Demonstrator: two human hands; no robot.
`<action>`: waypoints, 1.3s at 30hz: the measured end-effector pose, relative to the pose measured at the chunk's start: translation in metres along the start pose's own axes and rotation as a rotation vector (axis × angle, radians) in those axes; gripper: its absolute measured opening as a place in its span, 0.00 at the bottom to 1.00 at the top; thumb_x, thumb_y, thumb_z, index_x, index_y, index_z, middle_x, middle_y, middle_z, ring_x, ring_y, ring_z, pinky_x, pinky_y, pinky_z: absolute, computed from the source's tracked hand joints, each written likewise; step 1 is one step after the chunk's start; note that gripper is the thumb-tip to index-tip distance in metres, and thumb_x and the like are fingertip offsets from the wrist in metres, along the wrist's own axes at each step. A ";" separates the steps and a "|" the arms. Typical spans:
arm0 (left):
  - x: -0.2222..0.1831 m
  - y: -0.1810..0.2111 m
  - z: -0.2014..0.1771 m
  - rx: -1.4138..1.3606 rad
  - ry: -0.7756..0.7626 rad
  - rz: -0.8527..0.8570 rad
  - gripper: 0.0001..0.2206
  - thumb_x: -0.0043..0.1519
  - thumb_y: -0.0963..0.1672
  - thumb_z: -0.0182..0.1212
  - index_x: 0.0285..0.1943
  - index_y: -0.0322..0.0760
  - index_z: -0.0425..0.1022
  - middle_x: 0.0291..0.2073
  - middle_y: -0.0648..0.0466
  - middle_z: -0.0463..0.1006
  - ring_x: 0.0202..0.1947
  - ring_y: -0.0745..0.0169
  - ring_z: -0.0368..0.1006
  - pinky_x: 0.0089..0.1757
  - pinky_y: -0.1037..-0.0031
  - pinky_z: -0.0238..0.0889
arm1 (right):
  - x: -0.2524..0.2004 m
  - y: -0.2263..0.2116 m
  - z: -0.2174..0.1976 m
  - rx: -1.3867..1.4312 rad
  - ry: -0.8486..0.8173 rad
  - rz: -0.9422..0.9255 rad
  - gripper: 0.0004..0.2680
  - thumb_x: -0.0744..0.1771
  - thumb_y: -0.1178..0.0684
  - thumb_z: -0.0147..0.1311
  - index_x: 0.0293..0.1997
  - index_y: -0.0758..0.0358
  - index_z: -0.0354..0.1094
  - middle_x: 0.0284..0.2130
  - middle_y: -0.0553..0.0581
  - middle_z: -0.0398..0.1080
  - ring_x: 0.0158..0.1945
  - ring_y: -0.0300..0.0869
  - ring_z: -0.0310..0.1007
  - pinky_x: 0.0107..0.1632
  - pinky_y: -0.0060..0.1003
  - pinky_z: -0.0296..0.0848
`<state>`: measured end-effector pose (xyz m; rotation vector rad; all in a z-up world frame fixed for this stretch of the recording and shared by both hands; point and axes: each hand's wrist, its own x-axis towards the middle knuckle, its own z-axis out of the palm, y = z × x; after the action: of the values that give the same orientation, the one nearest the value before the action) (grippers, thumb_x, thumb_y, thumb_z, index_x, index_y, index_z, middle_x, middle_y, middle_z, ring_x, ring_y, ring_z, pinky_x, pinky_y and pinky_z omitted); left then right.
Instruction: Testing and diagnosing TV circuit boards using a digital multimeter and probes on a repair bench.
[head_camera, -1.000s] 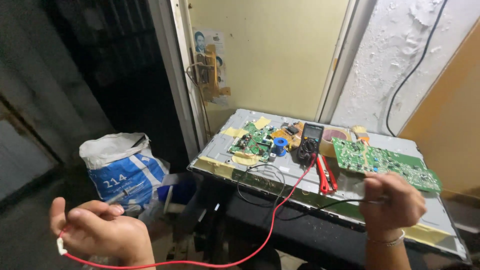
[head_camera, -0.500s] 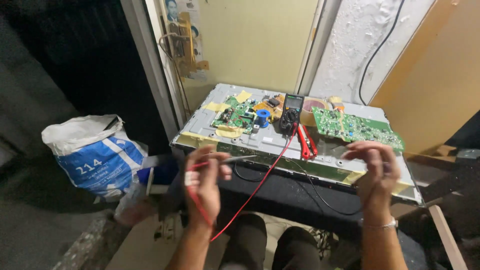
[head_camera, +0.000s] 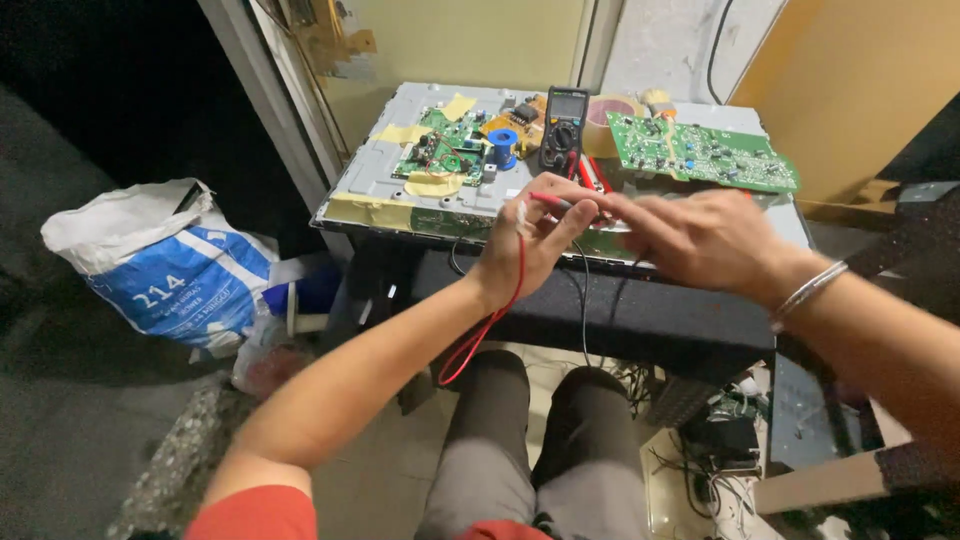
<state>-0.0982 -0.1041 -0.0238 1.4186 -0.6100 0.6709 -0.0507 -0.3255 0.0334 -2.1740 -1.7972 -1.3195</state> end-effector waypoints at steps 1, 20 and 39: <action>0.005 0.000 -0.002 0.117 -0.052 0.062 0.08 0.68 0.48 0.61 0.46 0.47 0.83 0.41 0.54 0.79 0.33 0.71 0.76 0.30 0.84 0.71 | 0.001 0.016 -0.013 -0.140 -0.108 -0.177 0.12 0.71 0.55 0.46 0.58 0.70 0.70 0.31 0.56 0.78 0.24 0.40 0.78 0.28 0.31 0.78; 0.059 -0.134 -0.073 0.325 0.179 0.040 0.08 0.67 0.43 0.63 0.52 0.39 0.82 0.42 0.44 0.82 0.30 0.59 0.80 0.35 0.72 0.77 | -0.058 0.061 0.114 0.320 0.539 0.485 0.18 0.73 0.41 0.38 0.52 0.61 0.77 0.40 0.59 0.78 0.36 0.52 0.77 0.42 0.45 0.75; 0.032 -0.156 -0.052 0.638 0.148 0.118 0.08 0.64 0.44 0.64 0.50 0.46 0.84 0.35 0.53 0.84 0.27 0.55 0.79 0.27 0.73 0.72 | -0.064 0.076 0.138 0.454 0.740 1.066 0.04 0.70 0.61 0.55 0.48 0.68 0.73 0.31 0.60 0.76 0.37 0.43 0.76 0.50 0.42 0.73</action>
<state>0.0375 -0.0552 -0.1087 1.9051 -0.3748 1.1195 0.0924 -0.3320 -0.0580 -1.5913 -0.4398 -1.0321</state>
